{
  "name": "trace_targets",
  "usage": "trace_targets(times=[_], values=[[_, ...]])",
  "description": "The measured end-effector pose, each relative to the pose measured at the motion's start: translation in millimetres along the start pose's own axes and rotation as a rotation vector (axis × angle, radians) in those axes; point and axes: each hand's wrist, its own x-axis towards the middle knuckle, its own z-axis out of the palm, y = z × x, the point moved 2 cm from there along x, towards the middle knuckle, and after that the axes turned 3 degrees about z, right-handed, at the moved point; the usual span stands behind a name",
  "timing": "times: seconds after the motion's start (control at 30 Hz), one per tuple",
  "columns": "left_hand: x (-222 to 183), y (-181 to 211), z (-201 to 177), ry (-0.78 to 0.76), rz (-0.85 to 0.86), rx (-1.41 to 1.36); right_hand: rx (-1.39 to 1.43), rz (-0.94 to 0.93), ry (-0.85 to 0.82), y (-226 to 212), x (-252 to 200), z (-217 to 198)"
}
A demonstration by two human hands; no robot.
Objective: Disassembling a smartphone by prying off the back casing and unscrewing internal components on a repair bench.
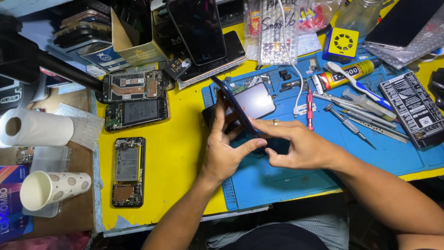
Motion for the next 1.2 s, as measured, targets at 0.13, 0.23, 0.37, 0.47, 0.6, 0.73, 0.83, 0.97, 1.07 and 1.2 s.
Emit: trace_targets(times=[0.13,0.23,0.37,0.47,0.6,0.73,0.83,0.97,1.07,1.2], values=[[0.1,2.8,0.9,0.013,0.036,0.051,-0.079,-0.092,0.056,10.0,-4.1,7.5],[-2.5,0.1,1.9,0.038,0.05,0.084,-0.226,-0.173,0.143,10.3,-7.7,15.5],[-4.9,-1.3,4.6,0.079,0.094,0.219,-0.291,-0.227,0.189,10.6,-9.3,29.2],[-6.8,-4.3,5.2,0.11,0.147,0.244,-0.307,-0.209,0.364,17.9,-12.4,38.2],[-6.4,-0.1,6.0,0.082,0.139,0.209,-0.295,-0.226,0.389,13.9,-10.0,39.0],[-6.3,1.7,7.8,0.072,0.113,0.118,-0.249,-0.211,0.413,11.9,-8.4,38.0],[-8.6,-1.2,6.8,0.047,0.06,0.072,-0.227,-0.199,0.409,9.8,-7.8,37.1],[-16.7,-7.2,3.8,0.021,0.029,-0.012,-0.246,-0.211,0.357,-34.0,-4.2,21.0],[-26.1,-4.2,3.3,-0.014,-0.037,-0.223,-0.181,-0.273,0.24,-50.0,-6.9,12.2],[-36.6,-11.1,8.5,0.024,-0.107,-0.605,-0.34,-0.37,0.289,-40.8,-18.6,24.5]])
